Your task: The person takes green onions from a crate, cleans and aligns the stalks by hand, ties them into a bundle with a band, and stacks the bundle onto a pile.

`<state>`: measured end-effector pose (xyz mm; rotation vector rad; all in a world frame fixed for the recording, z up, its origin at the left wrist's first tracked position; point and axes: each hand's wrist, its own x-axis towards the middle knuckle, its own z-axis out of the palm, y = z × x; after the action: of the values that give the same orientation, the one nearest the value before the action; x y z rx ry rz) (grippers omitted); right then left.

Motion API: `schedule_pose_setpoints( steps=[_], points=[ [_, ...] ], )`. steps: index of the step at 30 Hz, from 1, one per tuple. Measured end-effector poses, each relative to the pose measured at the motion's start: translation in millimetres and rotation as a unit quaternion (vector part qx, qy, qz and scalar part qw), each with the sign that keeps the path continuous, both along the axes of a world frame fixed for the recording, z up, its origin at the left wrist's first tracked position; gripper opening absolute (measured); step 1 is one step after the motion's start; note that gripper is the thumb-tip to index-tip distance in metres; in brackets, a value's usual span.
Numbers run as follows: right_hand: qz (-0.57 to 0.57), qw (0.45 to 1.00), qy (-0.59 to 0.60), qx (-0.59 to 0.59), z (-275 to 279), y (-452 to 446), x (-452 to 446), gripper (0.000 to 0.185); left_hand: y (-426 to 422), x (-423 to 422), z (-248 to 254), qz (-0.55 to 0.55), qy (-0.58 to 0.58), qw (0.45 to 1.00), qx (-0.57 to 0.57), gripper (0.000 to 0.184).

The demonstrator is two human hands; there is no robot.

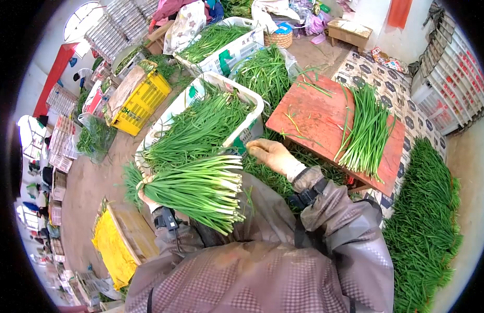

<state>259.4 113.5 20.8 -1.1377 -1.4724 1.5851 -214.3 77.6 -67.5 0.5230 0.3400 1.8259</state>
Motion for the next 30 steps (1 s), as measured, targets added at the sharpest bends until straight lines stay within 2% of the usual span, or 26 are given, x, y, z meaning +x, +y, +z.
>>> schedule_pose_setpoints(
  steps=[3,4,7,10,13,17,19,21,22,23,25,26,27,29,30],
  points=[
    [0.062,0.998,-0.015,-0.013,-5.8,7.4,-14.3,0.04,-1.9,10.1,2.6,0.022,0.015,0.999,0.032,0.032],
    [0.081,0.994,-0.058,0.038,-3.3,8.7,-18.8,0.038,-1.7,6.1,0.6,0.012,-0.001,1.0,0.0,0.023],
    [0.077,0.989,-0.095,0.087,-4.4,11.5,-31.7,0.03,1.7,1.7,-4.8,0.011,-0.011,1.0,-0.008,0.016],
    [0.068,0.991,-0.103,0.059,-9.6,18.1,-35.6,0.026,3.4,12.5,0.4,-0.017,-0.008,0.997,0.069,0.013],
    [0.086,0.981,-0.127,0.118,-14.2,21.6,-32.0,0.023,6.8,17.3,3.5,-0.008,0.027,0.996,0.082,0.013],
    [0.078,0.962,-0.149,0.214,-22.5,23.3,-14.4,0.02,8.7,6.3,0.4,-0.03,-0.009,0.999,-0.013,0.011],
    [0.055,0.969,-0.191,0.149,-34.1,31.4,16.8,0.019,6.0,7.3,-0.7,0.017,0.012,1.0,-0.018,0.014],
    [0.026,0.951,-0.293,0.091,-71.1,39.1,64.4,0.02,3.8,0.6,-8.1,0.041,0.017,0.999,-0.017,0.018],
    [0.047,0.9,-0.427,0.075,-87.7,36.2,82.5,0.019,1.8,2.7,-5.2,0.007,0.009,1.0,-0.017,0.024],
    [0.068,0.83,-0.551,0.056,-98.7,28.8,92.3,0.018,-1.0,-11.4,-13.2,0.058,0.052,0.991,-0.107,0.025],
    [0.191,0.679,-0.708,0.038,-101.5,14.5,94.9,0.035,3.4,0.0,6.1,0.043,0.03,0.993,-0.11,0.023],
    [0.173,0.684,-0.707,0.053,-101.5,8.0,91.9,0.054,4.5,6.4,18.5,0.08,0.045,0.984,-0.152,0.022],
    [0.17,0.722,-0.666,0.079,-96.6,3.1,87.7,0.063,4.0,43.7,60.2,0.092,0.05,0.979,-0.175,0.02],
    [0.156,0.796,-0.566,0.146,-86.4,-3.2,73.3,0.059,24.0,29.6,60.0,0.054,0.006,0.994,-0.098,0.018],
    [0.142,0.821,-0.517,0.195,-82.2,-7.1,66.1,0.043,35.3,34.1,68.5,0.117,0.033,0.988,-0.095,0.017]
  ],
)
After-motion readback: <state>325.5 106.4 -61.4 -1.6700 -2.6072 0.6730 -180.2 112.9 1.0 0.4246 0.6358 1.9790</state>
